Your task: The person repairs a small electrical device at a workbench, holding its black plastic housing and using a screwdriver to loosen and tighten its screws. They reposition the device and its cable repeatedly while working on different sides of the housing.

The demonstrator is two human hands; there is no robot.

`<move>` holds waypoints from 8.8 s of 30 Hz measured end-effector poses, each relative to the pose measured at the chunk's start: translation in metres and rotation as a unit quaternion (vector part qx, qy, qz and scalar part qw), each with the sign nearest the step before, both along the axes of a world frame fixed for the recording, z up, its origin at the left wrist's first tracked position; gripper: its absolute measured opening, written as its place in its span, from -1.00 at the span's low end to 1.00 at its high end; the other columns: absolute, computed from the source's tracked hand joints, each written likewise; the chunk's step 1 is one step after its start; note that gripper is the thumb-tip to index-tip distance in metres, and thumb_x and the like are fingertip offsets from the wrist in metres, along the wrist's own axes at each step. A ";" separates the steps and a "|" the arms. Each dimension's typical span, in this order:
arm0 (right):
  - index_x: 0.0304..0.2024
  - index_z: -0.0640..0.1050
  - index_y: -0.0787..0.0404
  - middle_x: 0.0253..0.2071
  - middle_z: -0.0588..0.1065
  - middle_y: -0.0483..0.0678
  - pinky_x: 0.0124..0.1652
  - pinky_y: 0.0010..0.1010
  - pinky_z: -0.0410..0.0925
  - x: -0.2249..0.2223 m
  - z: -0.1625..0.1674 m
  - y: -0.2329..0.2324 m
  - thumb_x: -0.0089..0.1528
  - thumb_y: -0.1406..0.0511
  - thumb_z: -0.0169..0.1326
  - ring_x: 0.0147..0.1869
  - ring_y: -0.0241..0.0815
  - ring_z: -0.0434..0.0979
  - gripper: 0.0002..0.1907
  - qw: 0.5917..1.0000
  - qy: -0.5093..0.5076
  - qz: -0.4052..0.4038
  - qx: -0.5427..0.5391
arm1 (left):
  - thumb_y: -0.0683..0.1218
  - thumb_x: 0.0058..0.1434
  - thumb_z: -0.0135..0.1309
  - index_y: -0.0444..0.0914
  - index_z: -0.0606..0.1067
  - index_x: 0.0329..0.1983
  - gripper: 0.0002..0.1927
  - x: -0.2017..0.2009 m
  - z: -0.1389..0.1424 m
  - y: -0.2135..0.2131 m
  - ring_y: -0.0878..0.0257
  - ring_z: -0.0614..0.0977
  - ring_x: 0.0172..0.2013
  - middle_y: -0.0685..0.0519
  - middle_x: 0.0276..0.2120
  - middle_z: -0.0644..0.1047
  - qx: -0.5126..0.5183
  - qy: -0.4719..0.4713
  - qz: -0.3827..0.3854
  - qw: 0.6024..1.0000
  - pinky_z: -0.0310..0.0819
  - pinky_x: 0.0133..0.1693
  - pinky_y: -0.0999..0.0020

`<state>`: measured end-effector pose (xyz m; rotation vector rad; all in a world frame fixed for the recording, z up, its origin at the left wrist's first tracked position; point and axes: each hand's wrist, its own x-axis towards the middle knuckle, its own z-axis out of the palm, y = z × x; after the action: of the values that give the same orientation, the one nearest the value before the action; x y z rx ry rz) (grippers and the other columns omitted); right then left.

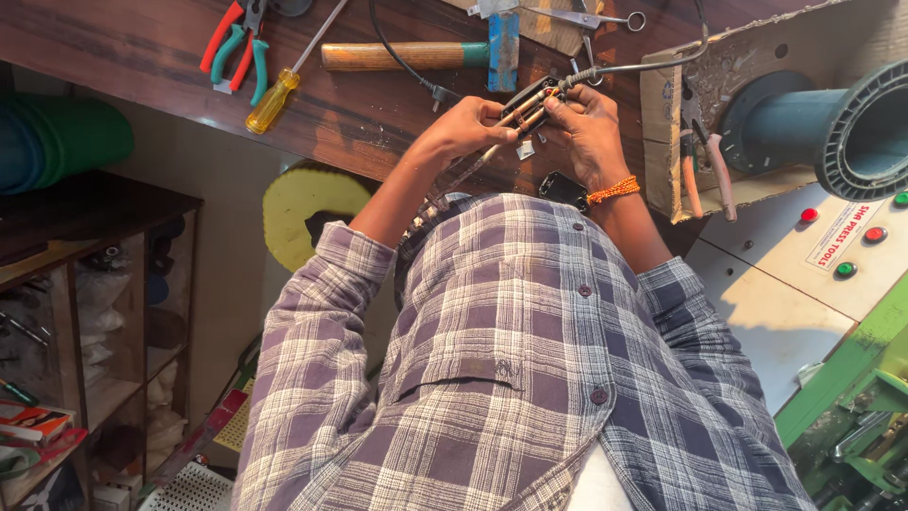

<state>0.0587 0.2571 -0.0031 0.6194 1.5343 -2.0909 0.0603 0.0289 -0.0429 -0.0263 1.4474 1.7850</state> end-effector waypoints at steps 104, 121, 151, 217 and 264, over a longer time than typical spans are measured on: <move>0.40 0.12 0.13 0.20 0.22 0.02 0.13 -0.09 0.53 0.066 0.163 0.034 0.58 0.26 0.19 0.09 -0.06 0.55 -0.44 0.809 0.453 -0.153 0.342 | -0.29 0.21 0.13 -0.19 0.32 0.33 -0.40 -0.030 -0.017 -0.027 0.36 0.57 -0.40 0.05 -0.26 0.60 -0.054 -0.026 0.081 0.995 0.52 -0.54 0.33; 0.22 0.15 0.12 0.12 0.35 0.16 0.13 -0.03 0.52 0.066 0.166 0.024 0.52 0.38 0.12 0.16 0.04 0.55 -0.59 0.793 0.511 -0.089 0.320 | -0.26 0.20 0.17 -0.24 0.32 0.33 -0.39 -0.038 -0.029 -0.029 0.34 0.53 -0.52 0.04 -0.28 0.57 -0.020 -0.010 0.078 0.997 0.51 -0.54 0.37; 0.18 0.11 0.02 0.08 0.40 0.11 0.24 -0.10 0.42 0.077 0.165 0.035 0.52 0.33 0.09 0.15 0.24 0.65 -0.59 0.789 0.529 0.036 0.310 | -0.28 0.15 0.14 -0.29 0.33 0.31 -0.38 -0.036 -0.027 -0.019 0.34 0.54 -0.57 0.04 -0.32 0.60 -0.021 -0.023 0.118 0.993 0.53 -0.56 0.34; 0.28 0.11 0.04 0.48 0.33 0.22 0.08 -0.18 0.63 0.131 0.046 0.073 0.51 0.39 -0.01 0.23 -0.04 0.60 -0.59 0.909 0.146 -0.388 0.027 | -0.36 0.19 -0.01 -0.03 0.28 0.49 -0.22 0.013 0.017 -0.040 0.42 0.52 -0.50 0.01 -0.11 0.65 -0.132 0.007 0.237 0.963 0.56 -0.56 0.45; 0.30 0.09 0.15 0.43 0.29 0.20 0.18 -0.07 0.48 0.114 0.108 0.030 0.54 0.23 0.18 0.12 -0.13 0.52 -0.45 0.855 0.380 -0.266 0.234 | -0.24 0.25 0.10 -0.37 0.54 0.15 -0.62 0.016 -0.005 -0.047 0.38 0.54 -0.60 0.12 -0.45 0.54 -0.141 0.009 0.215 0.966 0.56 -0.55 0.40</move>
<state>0.1730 0.2873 0.1053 0.4092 2.6194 -2.5537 0.0759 -0.0185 -0.0482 -0.5069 1.7991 1.8975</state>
